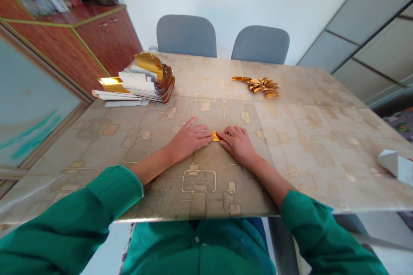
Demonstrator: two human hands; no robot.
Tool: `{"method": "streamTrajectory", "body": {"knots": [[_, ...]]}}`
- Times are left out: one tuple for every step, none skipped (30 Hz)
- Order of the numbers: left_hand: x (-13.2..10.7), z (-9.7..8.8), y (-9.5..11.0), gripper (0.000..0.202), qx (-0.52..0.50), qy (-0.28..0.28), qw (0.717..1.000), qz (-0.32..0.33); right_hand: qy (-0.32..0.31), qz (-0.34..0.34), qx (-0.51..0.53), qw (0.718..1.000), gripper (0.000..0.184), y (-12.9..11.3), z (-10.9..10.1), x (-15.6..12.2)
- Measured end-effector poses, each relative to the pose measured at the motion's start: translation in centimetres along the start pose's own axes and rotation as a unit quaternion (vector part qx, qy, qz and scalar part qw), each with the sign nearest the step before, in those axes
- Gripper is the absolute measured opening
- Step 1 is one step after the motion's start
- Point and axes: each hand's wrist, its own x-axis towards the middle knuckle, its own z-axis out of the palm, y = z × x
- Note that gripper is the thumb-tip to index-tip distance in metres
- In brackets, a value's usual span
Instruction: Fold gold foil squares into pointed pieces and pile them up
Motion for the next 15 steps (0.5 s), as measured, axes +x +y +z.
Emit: {"method": "streamTrajectory", "body": {"knots": [[0.0, -0.1, 0.0, 0.025, 0.002, -0.003, 1.000, 0.005, 0.000, -0.003, 0.004, 1.000, 0.029, 0.1, 0.0, 0.0], [-0.1, -0.2, 0.0, 0.025, 0.003, -0.004, 1.000, 0.006, 0.000, -0.006, 0.008, 1.000, 0.029, 0.1, -0.1, -0.1], [-0.1, -0.2, 0.0, 0.024, 0.004, -0.004, 1.000, 0.002, 0.000, -0.009, 0.009, 1.000, 0.029, 0.1, -0.2, -0.1], [0.0, -0.3, -0.1, 0.024, 0.006, -0.004, 1.000, -0.002, 0.000, -0.013, 0.007, 1.000, 0.029, 0.2, -0.2, -0.1], [0.1, -0.3, -0.2, 0.023, 0.007, -0.004, 1.000, -0.005, -0.001, -0.018, 0.002, 1.000, 0.029, 0.1, -0.3, -0.1], [0.3, -0.3, -0.3, 0.022, 0.009, -0.006, 1.000, -0.006, -0.002, -0.022, -0.004, 1.000, 0.029, 0.1, -0.4, -0.1], [0.5, -0.3, -0.4, 0.021, 0.011, -0.009, 1.000, -0.005, -0.003, -0.025, -0.010, 1.000, 0.028, 0.1, -0.5, -0.1], [0.8, -0.3, -0.4, 0.020, 0.013, -0.012, 1.000, -0.003, -0.004, -0.027, -0.015, 1.000, 0.028, 0.0, -0.6, 0.0], [1.1, -0.3, -0.4, 0.019, 0.016, -0.014, 1.000, 0.000, -0.006, -0.029, -0.018, 0.999, 0.028, 0.0, -0.7, 0.0], [1.3, -0.2, -0.4, 0.018, 0.020, -0.013, 1.000, 0.003, -0.008, -0.029, -0.018, 0.999, 0.028, -0.1, -0.8, 0.1], [1.5, -0.2, -0.3, 0.019, 0.025, -0.008, 1.000, 0.004, -0.010, -0.029, -0.018, 0.999, 0.029, -0.2, -0.9, 0.2], [1.6, -0.1, -0.2, 0.021, 0.029, -0.002, 1.000, 0.004, -0.012, -0.029, -0.017, 0.999, 0.030, -0.2, -1.0, 0.3], [1.6, 0.0, -0.1, 0.024, 0.032, 0.007, 0.999, 0.001, -0.014, -0.030, -0.016, 0.999, 0.030, -0.3, -1.1, 0.3], [1.6, 0.2, 0.0, 0.026, 0.033, 0.018, 0.999, -0.004, -0.014, -0.030, -0.015, 0.999, 0.030, -0.4, -1.1, 0.4], [1.5, 0.3, 0.1, 0.027, 0.033, 0.030, 0.999, -0.011, -0.012, -0.030, -0.015, 0.999, 0.030, -0.4, -1.1, 0.4]]}}
